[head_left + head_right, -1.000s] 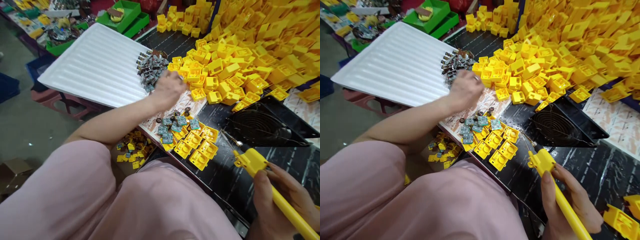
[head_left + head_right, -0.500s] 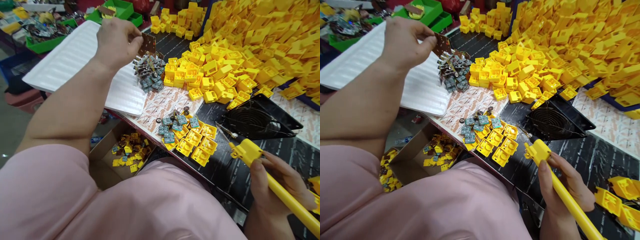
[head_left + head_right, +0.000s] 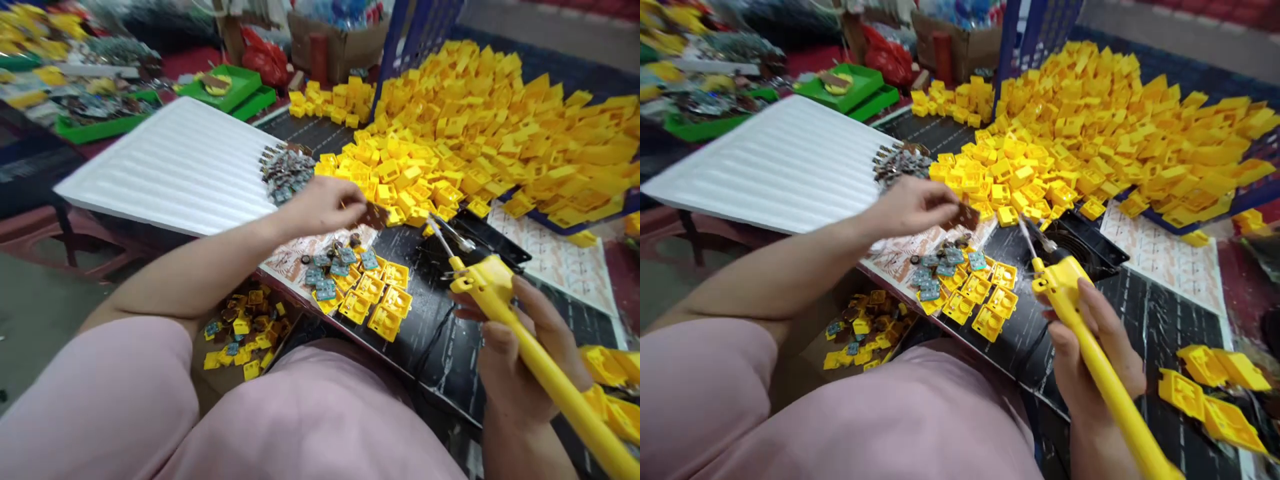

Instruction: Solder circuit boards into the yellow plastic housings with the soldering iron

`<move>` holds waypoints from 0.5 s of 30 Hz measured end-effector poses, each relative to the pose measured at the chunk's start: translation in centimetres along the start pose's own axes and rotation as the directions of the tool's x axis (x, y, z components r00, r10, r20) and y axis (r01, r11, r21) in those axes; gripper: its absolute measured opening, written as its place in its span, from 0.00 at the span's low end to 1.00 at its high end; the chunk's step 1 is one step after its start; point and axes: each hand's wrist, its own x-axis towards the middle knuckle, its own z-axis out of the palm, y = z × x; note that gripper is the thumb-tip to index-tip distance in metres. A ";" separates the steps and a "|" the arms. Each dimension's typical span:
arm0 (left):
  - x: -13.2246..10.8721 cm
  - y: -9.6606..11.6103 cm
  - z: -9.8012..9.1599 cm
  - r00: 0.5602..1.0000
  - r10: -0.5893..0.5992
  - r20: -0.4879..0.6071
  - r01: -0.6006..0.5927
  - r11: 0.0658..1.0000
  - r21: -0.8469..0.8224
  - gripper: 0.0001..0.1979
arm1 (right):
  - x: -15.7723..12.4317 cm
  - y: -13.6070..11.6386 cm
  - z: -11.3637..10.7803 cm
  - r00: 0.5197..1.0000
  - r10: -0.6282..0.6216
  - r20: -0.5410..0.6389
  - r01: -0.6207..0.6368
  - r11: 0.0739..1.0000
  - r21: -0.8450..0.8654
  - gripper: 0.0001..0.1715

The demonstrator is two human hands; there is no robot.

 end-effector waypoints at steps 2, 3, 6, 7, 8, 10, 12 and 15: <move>-0.6 1.6 1.0 0.994 0.088 0.066 -0.092 0.994 0.066 0.09 | 0.6 -0.1 0.5 0.991 -0.084 0.102 0.094 0.991 -0.095 0.25; -0.8 2.4 1.5 0.987 0.130 0.093 -0.140 0.985 0.103 0.10 | 0.9 0.0 0.9 0.982 -0.108 0.154 0.130 0.982 -0.140 0.23; -1.8 4.3 3.0 0.957 0.245 0.152 -0.272 0.944 0.186 0.11 | 2.0 0.0 2.3 0.931 -0.214 0.295 0.256 0.960 -0.114 0.20; -2.1 4.8 3.4 0.946 0.278 0.168 -0.310 0.927 0.210 0.11 | 2.4 -0.2 2.8 0.909 -0.265 0.321 0.305 0.949 -0.081 0.20; -2.4 5.1 3.7 0.934 0.306 0.184 -0.344 0.910 0.232 0.12 | 2.6 -0.4 3.3 0.888 -0.315 0.334 0.354 0.933 -0.061 0.19; -3.0 5.3 3.9 0.912 0.350 0.214 -0.397 0.885 0.243 0.12 | 2.7 -1.0 4.0 0.874 -0.364 0.321 0.400 0.915 -0.052 0.16; -3.4 4.7 3.1 0.903 0.359 0.237 -0.406 0.892 0.197 0.11 | 2.4 -1.4 4.3 0.893 -0.343 0.290 0.370 0.928 -0.042 0.14; -3.9 2.3 -0.1 0.949 0.237 0.208 -0.272 0.948 0.162 0.10 | 1.5 -1.4 3.9 0.932 -0.263 0.249 0.262 0.964 0.036 0.16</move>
